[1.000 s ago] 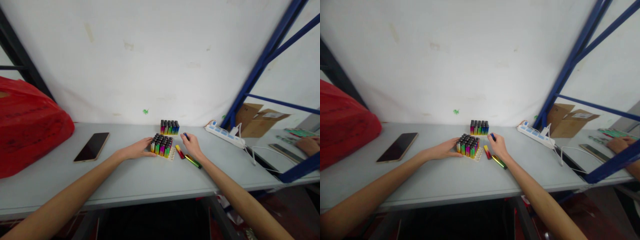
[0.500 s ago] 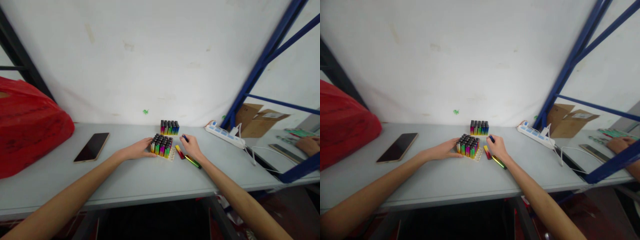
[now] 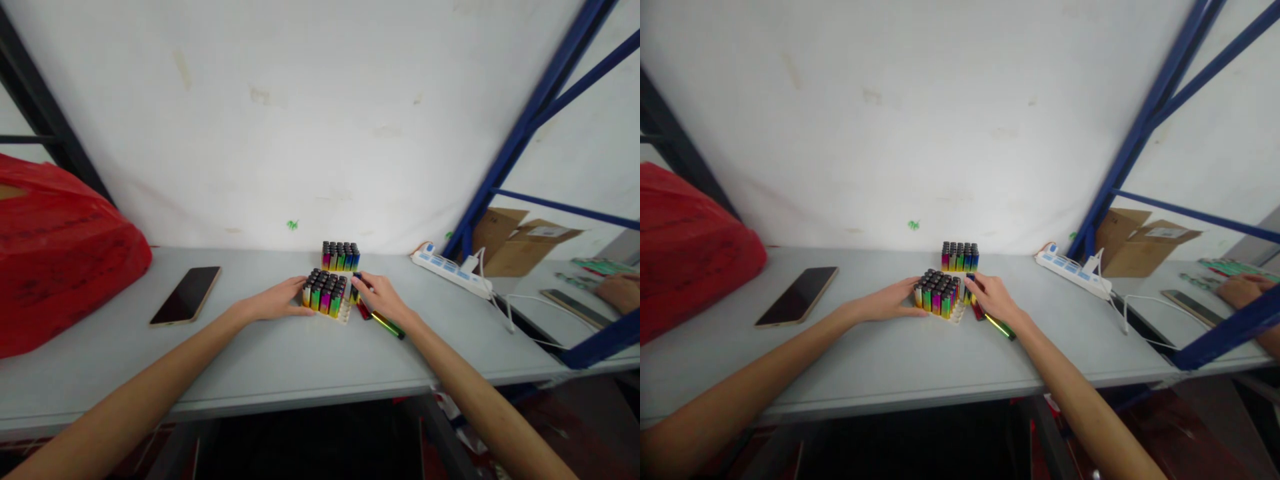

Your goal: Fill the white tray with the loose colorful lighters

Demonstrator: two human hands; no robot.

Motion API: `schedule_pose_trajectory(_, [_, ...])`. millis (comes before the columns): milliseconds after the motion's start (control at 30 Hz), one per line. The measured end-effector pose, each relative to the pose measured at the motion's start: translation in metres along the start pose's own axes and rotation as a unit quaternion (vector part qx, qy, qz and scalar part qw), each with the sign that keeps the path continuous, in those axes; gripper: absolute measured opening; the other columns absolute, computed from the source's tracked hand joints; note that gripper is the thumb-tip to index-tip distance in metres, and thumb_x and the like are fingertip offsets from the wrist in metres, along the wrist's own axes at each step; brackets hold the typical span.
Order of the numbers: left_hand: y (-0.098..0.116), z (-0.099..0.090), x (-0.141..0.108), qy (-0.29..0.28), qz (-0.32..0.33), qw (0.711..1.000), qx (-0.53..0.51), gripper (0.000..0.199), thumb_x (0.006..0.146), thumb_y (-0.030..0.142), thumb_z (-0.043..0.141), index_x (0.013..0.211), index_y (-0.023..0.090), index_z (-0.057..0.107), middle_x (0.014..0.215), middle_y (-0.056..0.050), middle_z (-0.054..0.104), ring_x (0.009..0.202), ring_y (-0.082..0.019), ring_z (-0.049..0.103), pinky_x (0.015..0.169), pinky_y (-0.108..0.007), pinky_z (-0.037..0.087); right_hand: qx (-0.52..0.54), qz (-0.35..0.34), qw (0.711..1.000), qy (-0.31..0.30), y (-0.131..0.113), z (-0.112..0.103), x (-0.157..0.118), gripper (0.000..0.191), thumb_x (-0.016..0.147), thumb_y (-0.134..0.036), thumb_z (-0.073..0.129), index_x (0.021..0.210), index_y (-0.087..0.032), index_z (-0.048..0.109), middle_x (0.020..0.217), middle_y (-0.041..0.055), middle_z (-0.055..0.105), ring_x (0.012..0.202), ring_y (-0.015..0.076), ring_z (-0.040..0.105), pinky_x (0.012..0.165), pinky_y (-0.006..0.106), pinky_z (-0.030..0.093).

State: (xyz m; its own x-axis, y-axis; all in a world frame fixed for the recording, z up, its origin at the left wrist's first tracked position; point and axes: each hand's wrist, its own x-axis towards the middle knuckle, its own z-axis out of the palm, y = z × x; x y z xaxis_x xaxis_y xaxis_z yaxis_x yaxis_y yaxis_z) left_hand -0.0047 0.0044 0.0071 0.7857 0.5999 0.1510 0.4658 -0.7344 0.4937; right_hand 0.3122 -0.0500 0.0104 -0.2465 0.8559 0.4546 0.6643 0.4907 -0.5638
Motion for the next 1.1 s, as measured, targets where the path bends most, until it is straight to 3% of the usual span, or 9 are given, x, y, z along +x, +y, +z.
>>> schedule_pose_trajectory(200, [-0.001, 0.001, 0.000, 0.004, 0.003, 1.000, -0.001, 0.088, 0.095, 0.070, 0.077, 0.164, 0.022, 0.051, 0.172, -0.015, 0.051, 0.159, -0.038, 0.048, 0.136, -0.048, 0.033, -0.005, 0.004, 1.000, -0.011, 0.001, 0.000, 0.003, 0.052, 0.108, -0.068, 0.048, 0.077, -0.026, 0.054, 0.069, 0.0023, 0.068, 0.062, 0.0205, 0.058, 0.065, 0.033, 0.039])
schedule_pose_trajectory(567, [0.001, 0.000, 0.000, 0.006, 0.015, 1.000, -0.006, 0.082, 0.096, 0.068, 0.076, 0.162, 0.025, 0.054, 0.170, -0.013, 0.054, 0.156, -0.037, 0.051, 0.135, -0.048, 0.035, -0.014, -0.019, 0.996, -0.089, -0.004, -0.006, 0.002, 0.050, 0.107, -0.061, 0.057, 0.072, -0.026, 0.053, 0.060, -0.0003, 0.063, 0.056, 0.0183, 0.054, 0.063, 0.030, 0.036])
schedule_pose_trajectory(733, [0.004, -0.002, -0.001, 0.002, 0.004, 1.000, -0.003, 0.085, 0.096, 0.068, 0.077, 0.163, 0.023, 0.051, 0.170, -0.014, 0.054, 0.157, -0.036, 0.050, 0.135, -0.048, 0.034, -0.027, -0.015, 0.996, -0.085, -0.005, -0.009, 0.004, 0.047, 0.102, -0.058, 0.068, 0.070, -0.025, 0.057, 0.062, 0.0005, 0.064, 0.058, 0.0182, 0.053, 0.063, 0.030, 0.036])
schedule_pose_trajectory(900, [0.005, -0.002, -0.001, 0.002, 0.002, 1.000, -0.005, 0.082, 0.096, 0.069, 0.076, 0.160, 0.022, 0.055, 0.168, -0.014, 0.056, 0.154, -0.037, 0.053, 0.134, -0.048, 0.036, -0.022, -0.013, 0.994, -0.104, 0.006, -0.023, -0.001, 0.027, 0.098, -0.051, 0.075, 0.101, -0.024, 0.075, 0.073, -0.0006, 0.072, 0.065, 0.0187, 0.060, 0.068, 0.029, 0.041])
schedule_pose_trajectory(1100, [0.005, -0.003, -0.001, -0.004, 0.002, 1.000, 0.002, 0.088, 0.096, 0.071, 0.076, 0.164, 0.021, 0.050, 0.171, -0.015, 0.052, 0.158, -0.037, 0.048, 0.136, -0.049, 0.032, -0.004, 0.016, 0.986, -0.168, 0.024, -0.032, -0.007, 0.045, 0.089, -0.054, 0.083, 0.119, -0.022, 0.076, 0.090, 0.0029, 0.077, 0.072, 0.0198, 0.066, 0.069, 0.030, 0.048])
